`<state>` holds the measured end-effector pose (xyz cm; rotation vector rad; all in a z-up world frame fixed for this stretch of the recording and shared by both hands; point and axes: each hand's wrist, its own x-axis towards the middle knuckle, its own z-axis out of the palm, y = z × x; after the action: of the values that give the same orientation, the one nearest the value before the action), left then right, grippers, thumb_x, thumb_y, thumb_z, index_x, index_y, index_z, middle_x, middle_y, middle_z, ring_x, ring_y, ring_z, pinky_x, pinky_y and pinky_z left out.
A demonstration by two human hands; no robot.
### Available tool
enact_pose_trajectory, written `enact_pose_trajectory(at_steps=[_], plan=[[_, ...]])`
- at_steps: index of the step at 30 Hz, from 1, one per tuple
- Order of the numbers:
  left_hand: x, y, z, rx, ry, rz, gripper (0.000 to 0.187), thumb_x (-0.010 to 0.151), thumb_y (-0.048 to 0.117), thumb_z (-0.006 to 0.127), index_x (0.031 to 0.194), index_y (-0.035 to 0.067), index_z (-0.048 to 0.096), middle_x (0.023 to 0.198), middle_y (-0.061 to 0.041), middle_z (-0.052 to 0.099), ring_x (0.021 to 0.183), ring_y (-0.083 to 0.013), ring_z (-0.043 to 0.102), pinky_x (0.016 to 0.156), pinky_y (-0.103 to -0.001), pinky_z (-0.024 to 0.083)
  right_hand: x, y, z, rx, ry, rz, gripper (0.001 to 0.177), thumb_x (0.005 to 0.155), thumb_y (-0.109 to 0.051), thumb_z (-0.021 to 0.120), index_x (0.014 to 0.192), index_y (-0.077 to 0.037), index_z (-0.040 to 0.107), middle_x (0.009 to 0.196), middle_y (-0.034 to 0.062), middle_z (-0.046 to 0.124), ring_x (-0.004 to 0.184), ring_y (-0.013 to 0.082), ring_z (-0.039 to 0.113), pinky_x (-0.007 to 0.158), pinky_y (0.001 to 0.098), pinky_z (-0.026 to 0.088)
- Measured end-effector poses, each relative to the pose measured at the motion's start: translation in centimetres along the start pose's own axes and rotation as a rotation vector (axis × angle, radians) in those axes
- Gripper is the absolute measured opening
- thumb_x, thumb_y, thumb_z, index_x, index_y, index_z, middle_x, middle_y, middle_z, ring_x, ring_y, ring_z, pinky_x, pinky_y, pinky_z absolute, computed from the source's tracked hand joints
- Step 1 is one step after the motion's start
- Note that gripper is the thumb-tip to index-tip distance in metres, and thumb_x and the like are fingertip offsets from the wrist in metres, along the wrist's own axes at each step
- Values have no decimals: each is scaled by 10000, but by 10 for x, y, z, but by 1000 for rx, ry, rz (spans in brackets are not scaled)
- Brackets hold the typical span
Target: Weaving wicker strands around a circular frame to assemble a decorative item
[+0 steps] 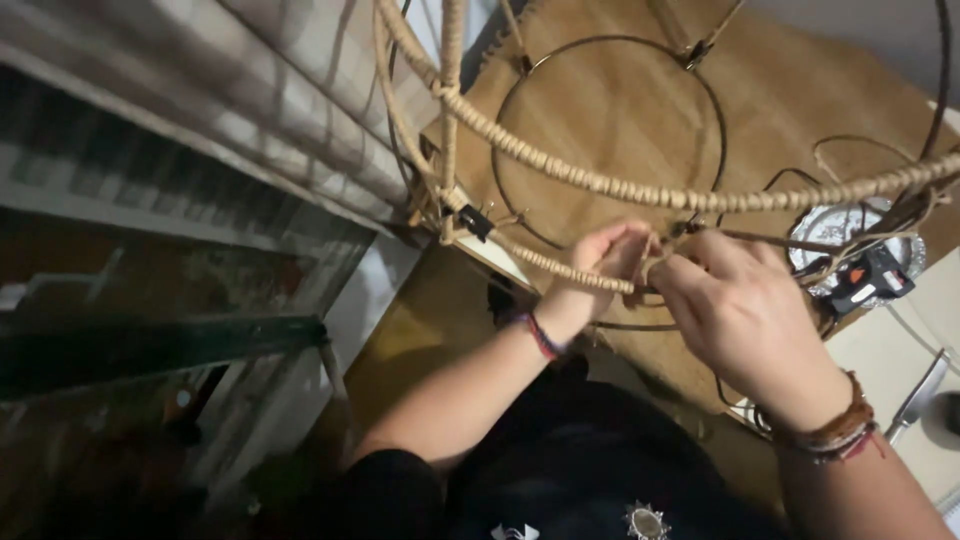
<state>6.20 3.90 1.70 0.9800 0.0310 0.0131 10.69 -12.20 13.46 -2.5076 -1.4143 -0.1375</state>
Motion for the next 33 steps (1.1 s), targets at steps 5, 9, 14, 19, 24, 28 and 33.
enact_pose_trajectory(at_steps=[5, 9, 14, 19, 24, 28, 33], plan=[[46, 4, -23, 18, -227, 277, 149, 1001, 156, 698, 1075, 36, 747, 1062, -83, 761, 928, -142, 739, 815, -216, 646, 4, -18, -4, 163, 173, 82, 189, 994, -227, 673, 1002, -51, 740, 1101, 203, 547, 990, 364, 500, 846, 490, 420], [47, 20, -8, -661, -467, 103, 143, 985, -65, 675, 1113, -123, 699, 1095, -170, 671, 901, -211, 711, 758, -248, 644, 2, -27, 4, 407, 326, 258, 148, 939, -178, 781, 1041, -71, 784, 1275, 264, 537, 1250, 431, 487, 1075, 559, 388], [10, 11, 0, -362, 107, 137, 427, 935, 323, 713, 1290, 105, 619, 1101, -20, 643, 863, -103, 600, 677, -205, 497, -14, -53, -6, 606, 427, 202, 123, 929, -160, 675, 937, -54, 736, 1608, 332, 354, 1568, 503, 308, 1352, 644, 225], [-74, 5, -4, 465, 124, 255, 503, 1117, 358, 375, 1075, 1, 728, 1084, -149, 754, 999, -270, 749, 924, -361, 624, -42, -48, 17, 637, 365, 103, 146, 944, -244, 648, 1006, -170, 757, 1648, 277, 286, 1626, 456, 137, 1365, 634, 114], [-81, 43, 29, -482, -66, -151, 368, 1133, 190, 519, 1402, -51, 592, 1095, -60, 704, 850, -89, 508, 772, -201, 448, -55, -26, 46, 491, 336, -79, 154, 991, -298, 658, 1116, -287, 747, 1677, 188, 242, 1624, 405, 36, 1330, 584, -46], [-76, 0, 28, -595, 135, -221, 271, 1070, 173, 593, 1216, -37, 682, 746, 51, 430, 703, -55, 407, 617, -196, 377, -65, -18, 51, 475, 320, -114, 106, 965, -335, 685, 1059, -305, 724, 1626, 176, 348, 1606, 400, 108, 1316, 595, -59], [-56, -22, 13, 381, 147, 245, 237, 1089, 118, 508, 1023, 97, 735, 759, 14, 618, 668, -94, 561, 642, -255, 488, -47, -35, 3, 525, 508, 106, 86, 1009, 2, 605, 984, 45, 676, 1312, 289, 623, 1172, 420, 639, 1094, 537, 485]])
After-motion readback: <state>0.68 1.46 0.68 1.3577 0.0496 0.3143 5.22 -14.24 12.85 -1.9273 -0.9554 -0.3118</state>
